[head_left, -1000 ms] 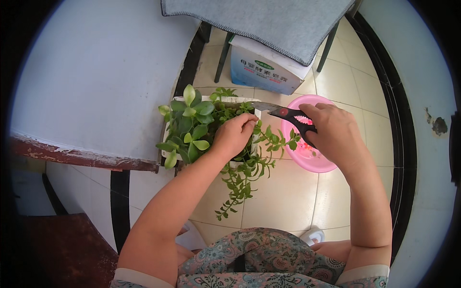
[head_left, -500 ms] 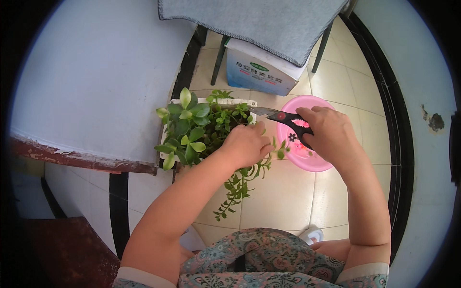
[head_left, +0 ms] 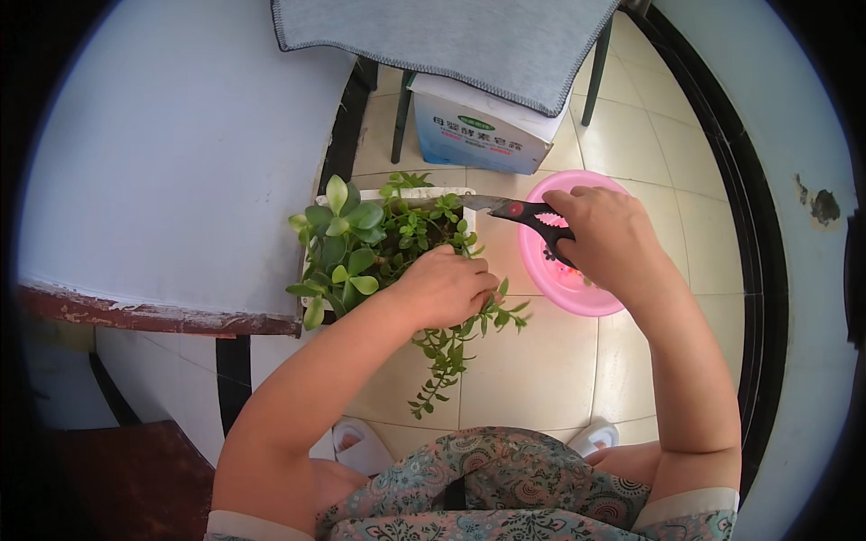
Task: The person sits on the floor and trims a potted plant using scissors. They pull out stems, cut them, and place the cuttings into a pink basin nearby.
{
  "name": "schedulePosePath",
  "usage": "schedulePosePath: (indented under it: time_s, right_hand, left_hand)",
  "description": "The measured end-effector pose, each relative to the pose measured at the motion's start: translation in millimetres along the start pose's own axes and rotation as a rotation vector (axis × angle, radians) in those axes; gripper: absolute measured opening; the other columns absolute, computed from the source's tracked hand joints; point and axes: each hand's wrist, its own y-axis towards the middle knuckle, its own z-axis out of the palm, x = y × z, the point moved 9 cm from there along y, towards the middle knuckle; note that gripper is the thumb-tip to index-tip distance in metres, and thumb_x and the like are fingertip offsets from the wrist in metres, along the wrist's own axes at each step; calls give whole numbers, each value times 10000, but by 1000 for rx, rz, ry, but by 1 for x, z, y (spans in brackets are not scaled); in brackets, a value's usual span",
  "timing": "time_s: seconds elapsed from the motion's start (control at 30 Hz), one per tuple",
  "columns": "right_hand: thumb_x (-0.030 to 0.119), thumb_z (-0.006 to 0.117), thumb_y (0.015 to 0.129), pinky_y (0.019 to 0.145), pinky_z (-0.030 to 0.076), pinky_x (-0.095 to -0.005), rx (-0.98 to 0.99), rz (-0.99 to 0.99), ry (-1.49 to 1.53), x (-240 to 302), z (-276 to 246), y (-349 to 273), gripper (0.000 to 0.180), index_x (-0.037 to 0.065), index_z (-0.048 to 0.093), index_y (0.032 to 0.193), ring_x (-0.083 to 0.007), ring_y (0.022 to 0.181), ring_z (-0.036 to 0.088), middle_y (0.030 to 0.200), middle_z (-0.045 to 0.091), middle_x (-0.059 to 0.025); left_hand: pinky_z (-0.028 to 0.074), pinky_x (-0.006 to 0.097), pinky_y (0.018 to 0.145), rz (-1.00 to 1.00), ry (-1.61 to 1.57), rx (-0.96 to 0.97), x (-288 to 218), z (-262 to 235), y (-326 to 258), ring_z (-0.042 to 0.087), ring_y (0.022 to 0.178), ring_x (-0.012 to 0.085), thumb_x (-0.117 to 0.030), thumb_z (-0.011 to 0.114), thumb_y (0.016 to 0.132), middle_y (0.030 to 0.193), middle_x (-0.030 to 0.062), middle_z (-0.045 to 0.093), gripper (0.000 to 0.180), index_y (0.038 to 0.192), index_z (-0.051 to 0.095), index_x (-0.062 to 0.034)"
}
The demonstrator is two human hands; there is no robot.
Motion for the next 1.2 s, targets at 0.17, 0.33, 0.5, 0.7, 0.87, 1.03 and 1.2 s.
schedulePosePath:
  time_s: [0.17, 0.33, 0.5, 0.7, 0.87, 1.03, 1.2]
  right_hand:
    - [93, 722, 734, 663, 506, -388, 18, 20, -1, -4, 2, -2, 274, 48, 654, 996, -278, 757, 657, 778, 665, -128]
    - [72, 723, 672, 663, 484, -408, 63, 53, 17, -7, 10, 2, 390, 77, 650, 1055, -282, 778, 626, 777, 642, -102]
    - [74, 696, 747, 648, 504, -388, 6, -1, 4, 2, 3, 2, 218, 37, 654, 957, -279, 733, 651, 751, 653, -126]
    - [83, 699, 748, 638, 501, -383, 39, 5, -7, 2, 6, 2, 208, 44, 652, 947, -281, 715, 649, 725, 648, -119]
    - [85, 686, 761, 635, 502, -386, 25, 0, -12, 1, 6, 1, 194, 47, 652, 948, -285, 706, 647, 718, 648, -121]
    - [75, 674, 766, 637, 504, -391, 5, -11, 10, 2, 7, 0, 177, 41, 650, 937, -291, 700, 644, 722, 648, -126]
    - [64, 669, 757, 631, 503, -395, -18, -42, 22, 3, 6, 0, 164, 32, 648, 917, -291, 697, 643, 713, 642, -128]
  left_hand:
    - [457, 366, 711, -153, -45, -86, 16, -19, -15, 623, 757, 252, -252, 584, 879, 815, 46, 656, 171, 961, 675, -133]
    - [469, 388, 633, -649, -443, -235, 67, -6, -40, 610, 658, 279, -267, 604, 894, 697, 82, 650, 229, 1069, 625, -121]
    - [493, 405, 674, -641, -201, -216, 62, -6, -39, 626, 748, 260, -187, 658, 820, 945, 67, 579, 400, 1207, 562, -165]
    - [487, 442, 773, -584, -55, -263, 67, -6, -35, 600, 920, 286, -187, 678, 783, 1101, 94, 464, 407, 1174, 569, -149]
    - [464, 431, 807, -599, 24, -315, 66, -13, -30, 584, 967, 292, -191, 670, 810, 1061, 87, 491, 261, 1036, 579, -99]
    - [459, 417, 783, -588, 67, -391, 77, -14, -25, 598, 915, 288, -174, 642, 843, 944, 69, 552, 152, 957, 575, -97]
    - [465, 415, 781, -535, 11, -448, 84, -15, -27, 599, 899, 288, -143, 636, 829, 943, 57, 579, 107, 918, 588, -108]
